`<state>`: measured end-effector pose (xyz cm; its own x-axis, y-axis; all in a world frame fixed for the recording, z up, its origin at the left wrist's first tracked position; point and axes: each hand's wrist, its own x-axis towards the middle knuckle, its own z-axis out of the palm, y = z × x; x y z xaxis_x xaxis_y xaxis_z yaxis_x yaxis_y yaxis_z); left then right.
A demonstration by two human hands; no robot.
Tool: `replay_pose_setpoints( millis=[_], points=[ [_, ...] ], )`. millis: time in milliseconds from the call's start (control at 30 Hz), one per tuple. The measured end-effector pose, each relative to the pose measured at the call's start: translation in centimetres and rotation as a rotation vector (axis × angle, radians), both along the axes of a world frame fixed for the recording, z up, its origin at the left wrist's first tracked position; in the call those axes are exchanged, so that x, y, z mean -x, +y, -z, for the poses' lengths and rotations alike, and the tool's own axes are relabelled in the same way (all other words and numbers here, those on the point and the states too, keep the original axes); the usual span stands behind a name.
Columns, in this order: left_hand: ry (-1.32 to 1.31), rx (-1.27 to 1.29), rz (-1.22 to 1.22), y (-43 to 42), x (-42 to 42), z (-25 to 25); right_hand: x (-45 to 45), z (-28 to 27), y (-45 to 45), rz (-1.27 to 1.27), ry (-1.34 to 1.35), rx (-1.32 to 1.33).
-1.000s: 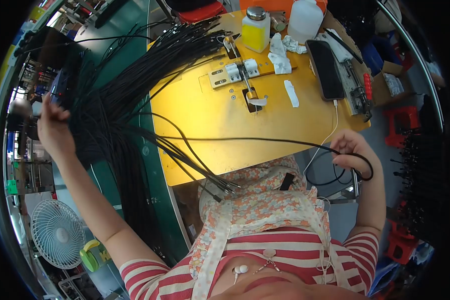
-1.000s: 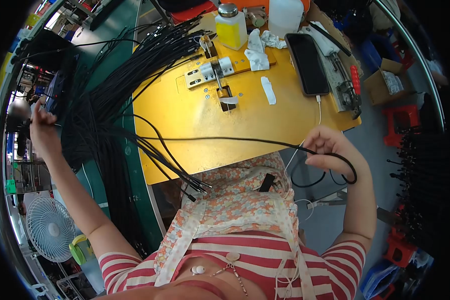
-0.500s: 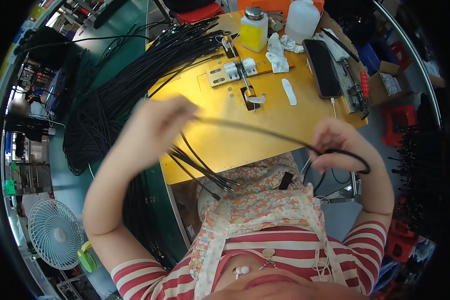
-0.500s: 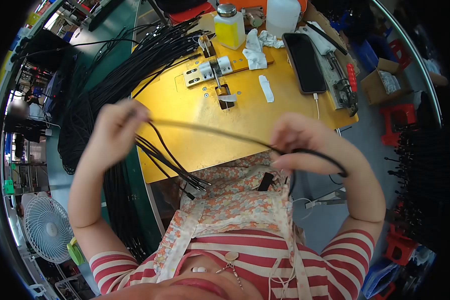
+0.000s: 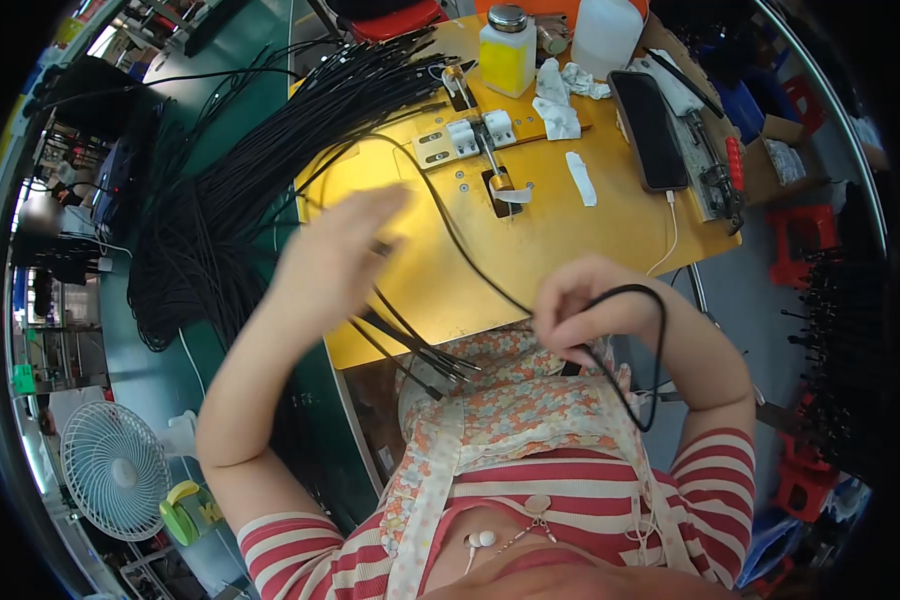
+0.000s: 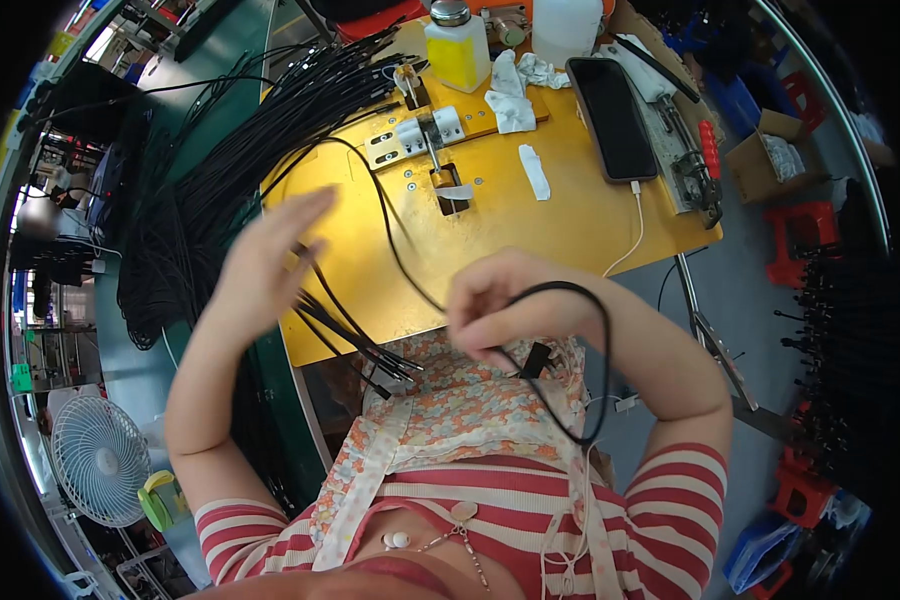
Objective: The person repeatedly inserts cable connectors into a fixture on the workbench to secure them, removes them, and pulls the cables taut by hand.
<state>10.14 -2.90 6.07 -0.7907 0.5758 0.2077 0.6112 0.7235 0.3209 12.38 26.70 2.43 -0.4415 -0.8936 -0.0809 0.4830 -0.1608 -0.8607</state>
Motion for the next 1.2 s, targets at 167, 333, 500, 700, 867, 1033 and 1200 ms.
replay_pose_setpoints(
  millis=[167,333,500,700,867,1033,1200],
  points=[
    [-0.321,-0.352,0.322,1.8,-0.5,3.0,0.6,1.6,-4.7,-0.042,-0.252,0.387],
    [-0.291,-0.384,0.190,0.8,-1.3,2.4,0.4,3.3,-5.5,0.149,-0.331,0.804],
    [-0.144,-0.273,0.276,2.1,-2.3,1.8,-0.3,3.7,-5.5,0.442,0.002,0.666],
    [0.082,-0.155,0.320,0.8,-2.0,2.0,0.9,2.5,-2.6,0.939,0.471,0.441],
    [0.224,0.026,0.137,-4.1,-0.3,2.8,1.3,-0.8,4.8,1.289,0.363,0.572],
    [0.452,0.150,0.026,-8.5,1.6,1.4,-0.4,-2.1,7.2,1.184,0.605,0.354],
    [0.548,0.184,-0.040,-11.1,2.5,-0.9,-1.6,-2.4,8.7,0.979,0.681,0.162]
  ],
)
